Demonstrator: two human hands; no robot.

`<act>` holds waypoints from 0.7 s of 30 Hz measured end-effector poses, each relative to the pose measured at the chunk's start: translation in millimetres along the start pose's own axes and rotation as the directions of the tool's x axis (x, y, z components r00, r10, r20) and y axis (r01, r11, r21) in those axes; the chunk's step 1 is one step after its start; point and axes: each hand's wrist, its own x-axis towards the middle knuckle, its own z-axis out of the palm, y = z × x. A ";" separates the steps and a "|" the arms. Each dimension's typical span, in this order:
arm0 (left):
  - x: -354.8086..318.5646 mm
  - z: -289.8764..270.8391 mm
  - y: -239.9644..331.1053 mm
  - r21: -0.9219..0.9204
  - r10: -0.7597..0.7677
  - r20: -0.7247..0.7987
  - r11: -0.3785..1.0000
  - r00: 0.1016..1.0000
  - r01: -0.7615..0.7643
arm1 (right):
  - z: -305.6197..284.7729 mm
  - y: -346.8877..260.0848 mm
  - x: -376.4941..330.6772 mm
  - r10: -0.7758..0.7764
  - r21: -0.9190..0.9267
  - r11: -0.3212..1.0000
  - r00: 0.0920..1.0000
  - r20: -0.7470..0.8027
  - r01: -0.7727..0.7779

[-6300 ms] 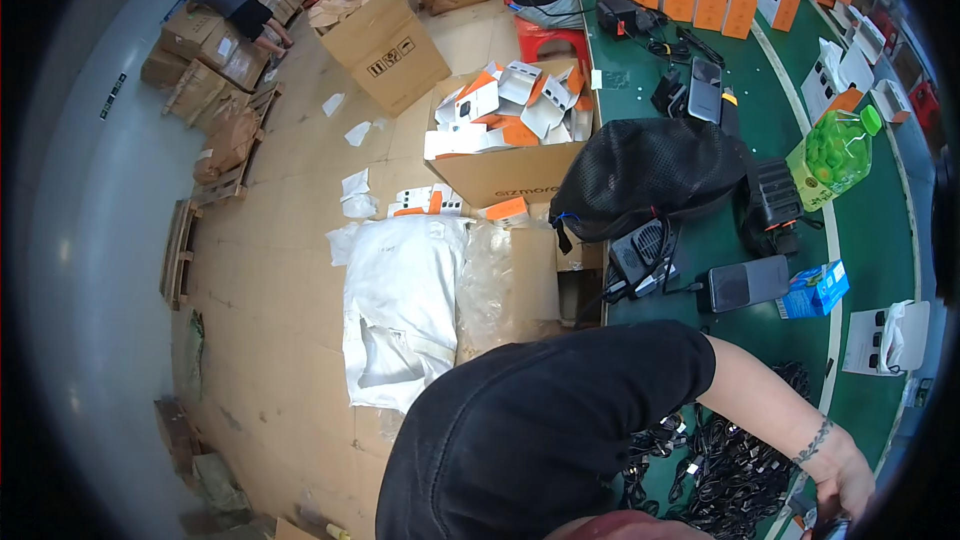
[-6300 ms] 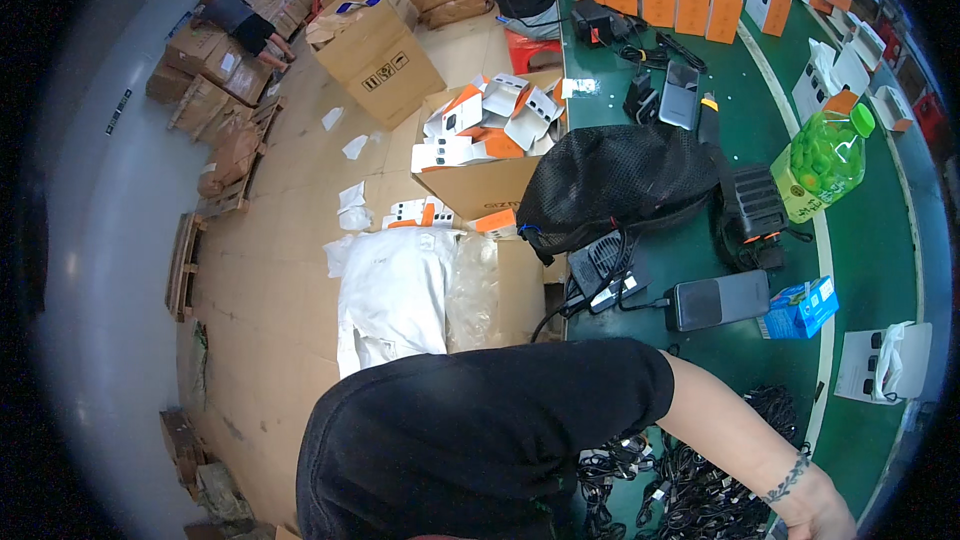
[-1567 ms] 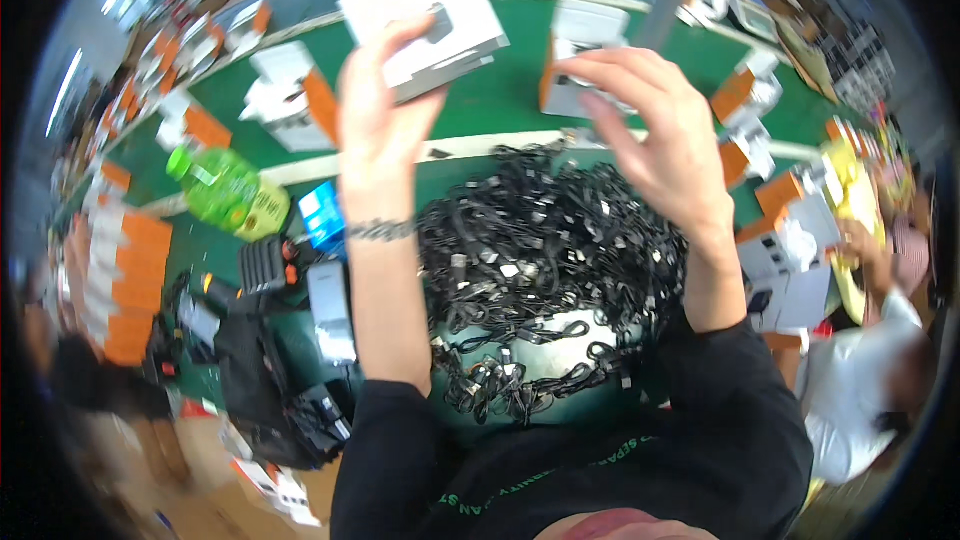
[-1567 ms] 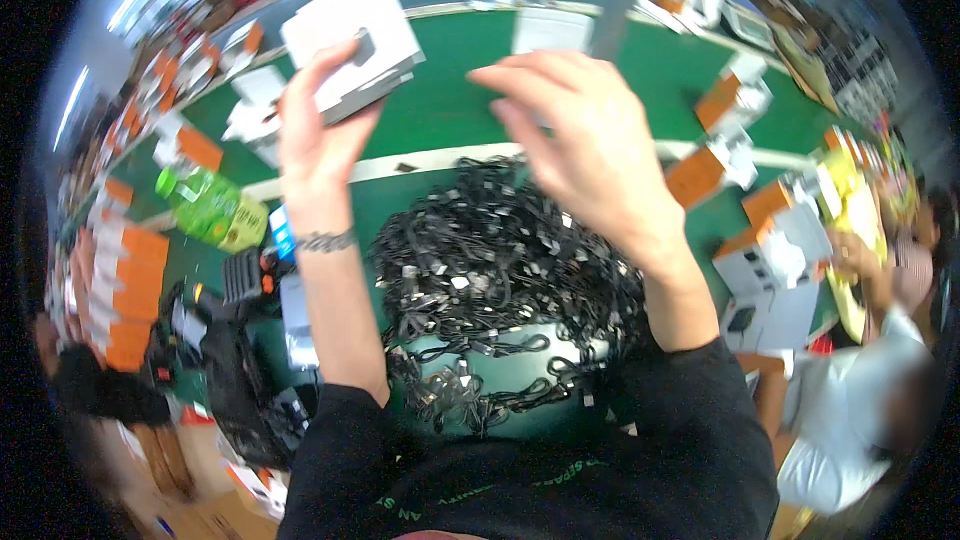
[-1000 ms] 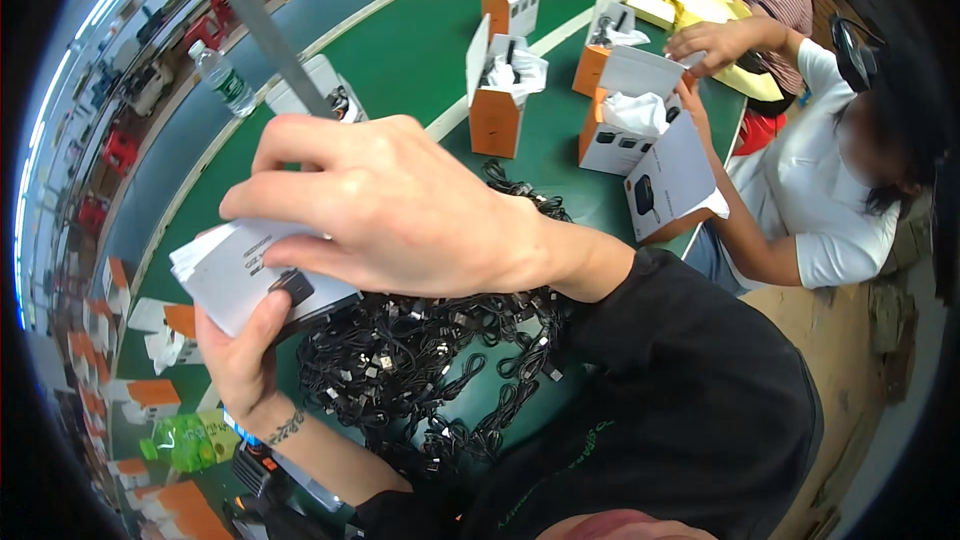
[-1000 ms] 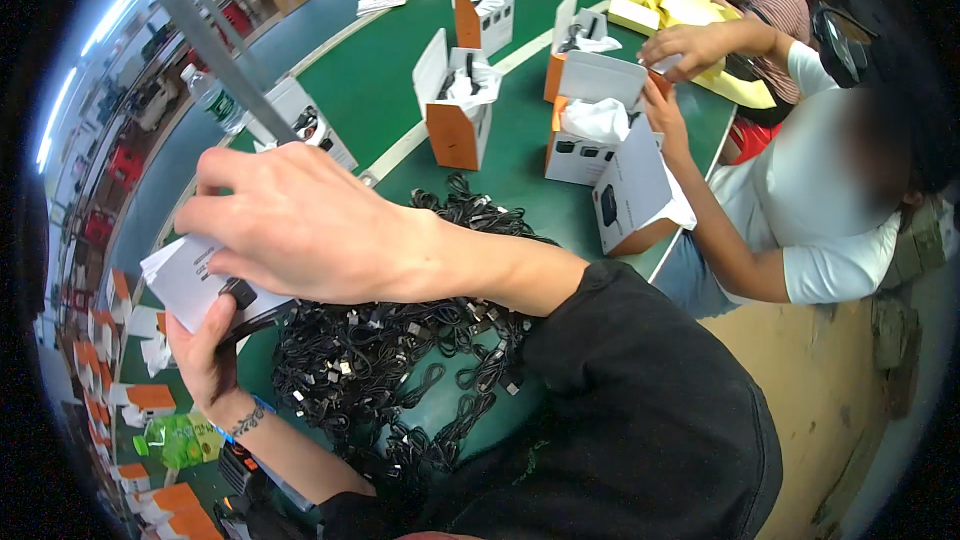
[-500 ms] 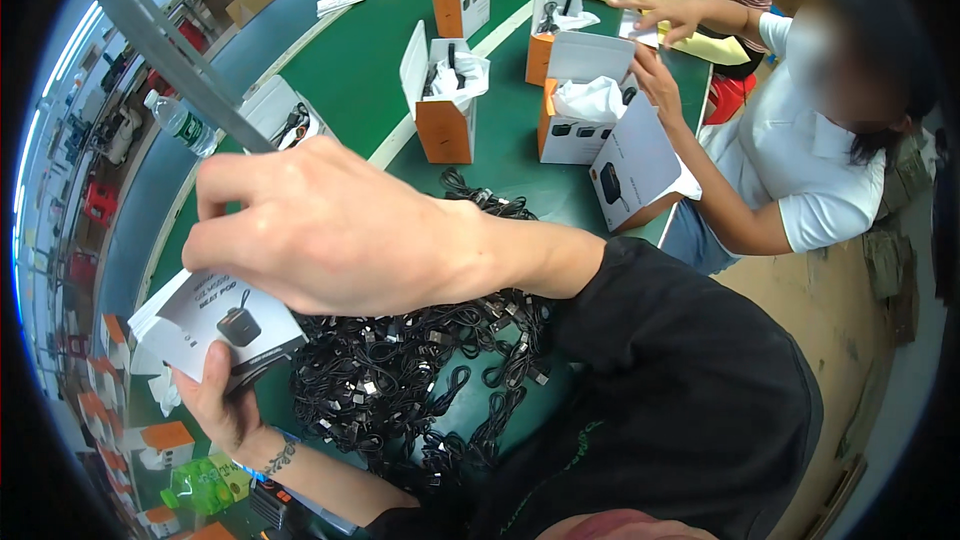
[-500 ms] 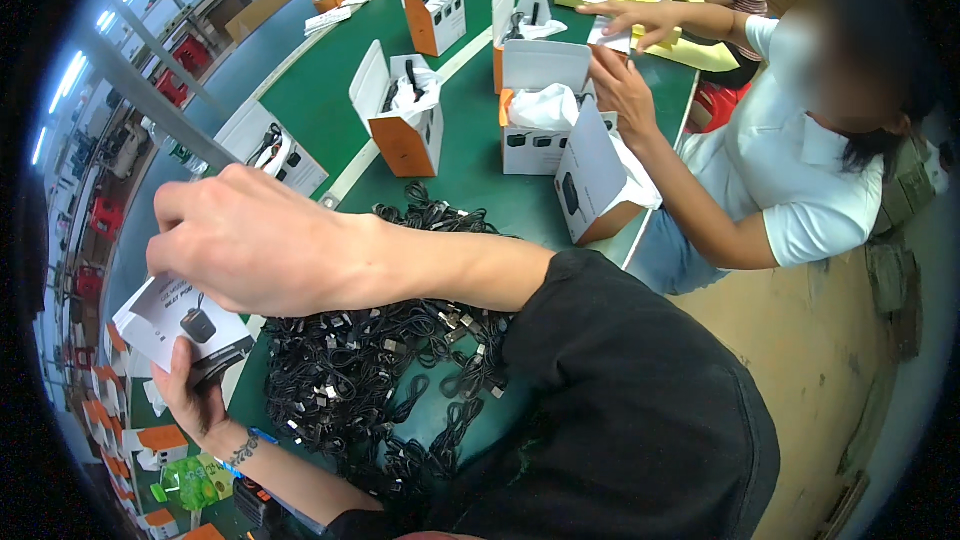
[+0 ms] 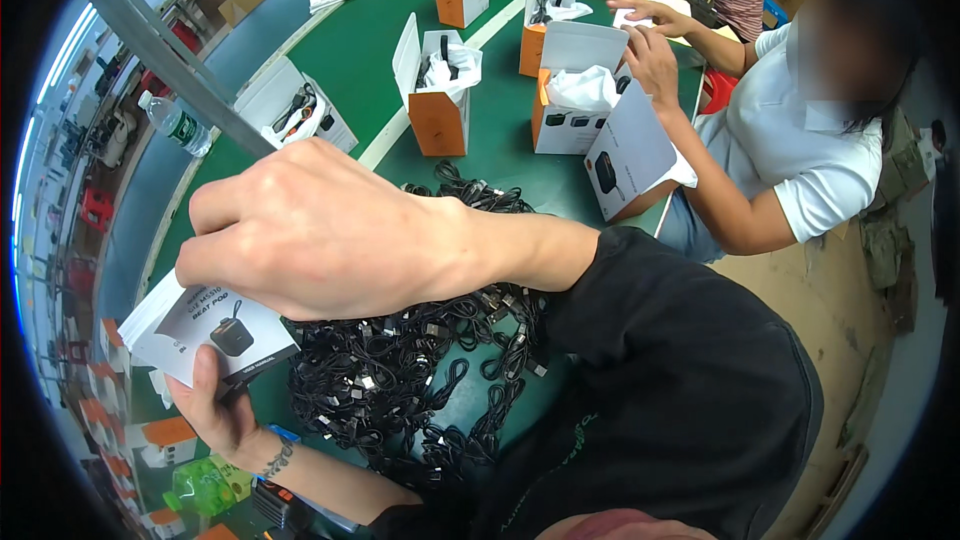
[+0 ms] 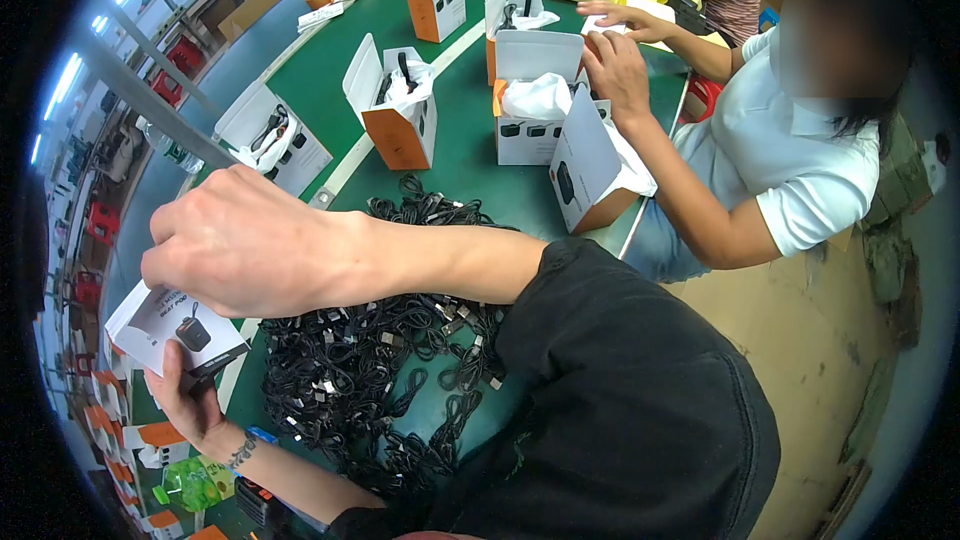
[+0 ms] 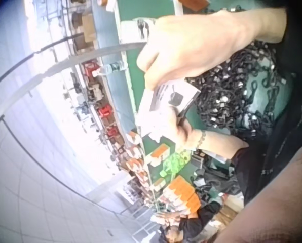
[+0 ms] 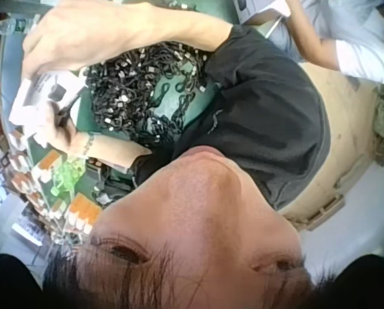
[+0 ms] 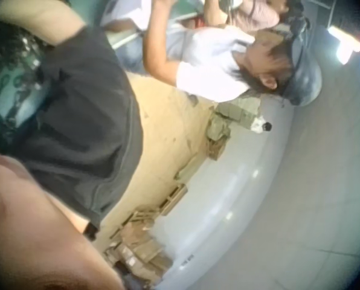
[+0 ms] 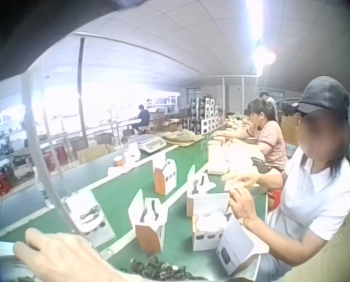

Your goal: Placing power banks, cables, and instruction manuals into retail boxes on an assembly line.

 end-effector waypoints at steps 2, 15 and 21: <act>3.5 4.1 0.1 -0.017 0.014 0.003 1.000 1.000 -0.013 | -1.5 1.9 -1.2 0.001 -0.003 1.000 0.999 -0.044 -0.001; 6.6 -40.6 56.0 -0.547 0.249 -0.301 0.746 0.921 -0.380 | -0.9 10.0 9.6 0.229 0.200 0.960 0.961 -0.157 -0.196; -10.5 -107.9 54.7 -0.642 0.230 -0.497 0.551 0.837 -0.533 | 58.0 6.2 14.0 0.298 0.101 0.948 0.953 0.053 -0.302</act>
